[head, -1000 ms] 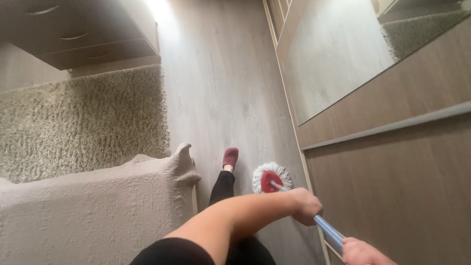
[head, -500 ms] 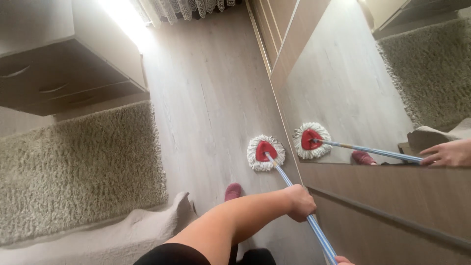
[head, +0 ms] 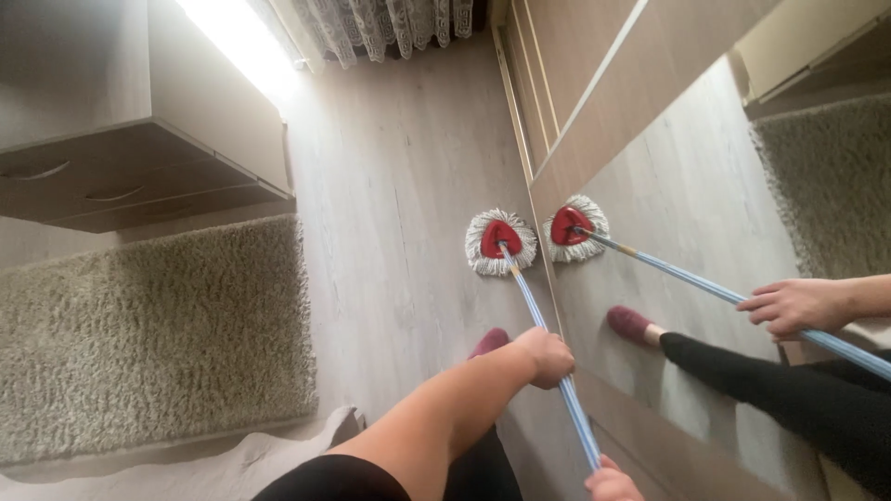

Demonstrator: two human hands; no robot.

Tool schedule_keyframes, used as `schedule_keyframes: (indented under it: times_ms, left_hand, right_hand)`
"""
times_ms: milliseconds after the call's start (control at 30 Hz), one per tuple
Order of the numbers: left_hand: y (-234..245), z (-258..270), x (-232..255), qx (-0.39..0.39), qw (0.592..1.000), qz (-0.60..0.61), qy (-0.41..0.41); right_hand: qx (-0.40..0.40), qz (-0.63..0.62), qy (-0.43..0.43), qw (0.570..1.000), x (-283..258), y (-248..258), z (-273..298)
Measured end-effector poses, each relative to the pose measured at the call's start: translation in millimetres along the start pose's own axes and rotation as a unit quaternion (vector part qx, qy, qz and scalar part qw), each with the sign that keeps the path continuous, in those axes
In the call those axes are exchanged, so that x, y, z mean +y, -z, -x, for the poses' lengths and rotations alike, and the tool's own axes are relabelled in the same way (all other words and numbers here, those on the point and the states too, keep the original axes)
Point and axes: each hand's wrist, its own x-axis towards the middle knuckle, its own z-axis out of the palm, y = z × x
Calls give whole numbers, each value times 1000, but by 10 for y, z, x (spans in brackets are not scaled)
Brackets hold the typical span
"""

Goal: Mopping the wooden floor in a bedroom using a spin mop

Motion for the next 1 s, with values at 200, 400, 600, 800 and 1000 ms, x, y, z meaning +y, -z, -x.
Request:
schedule_keyframes:
  times_ms: [200,400,600,800,1000]
  left_hand:
    - [404,-311,-978,-21,999,19,46]
    - [975,-361,-1807,9,990,85,112]
    - [1351,-503,-2806,71,972,136,177]
    - [2057,-313,-3743,151,950,197,189]
    - [2745,-302,-4747,167,937,245,187]
  right_hand:
    - [15,-88,50,995,-1053,-397,-1917]
    - [-26,-110,89,990,-1152,-551,-3257]
    - [72,-121,16,990,-1222,-1039,-4432]
    - [58,-160,34,985,-941,-1488,-5721]
    - [65,-153,51,985,-589,-1843,-6979]
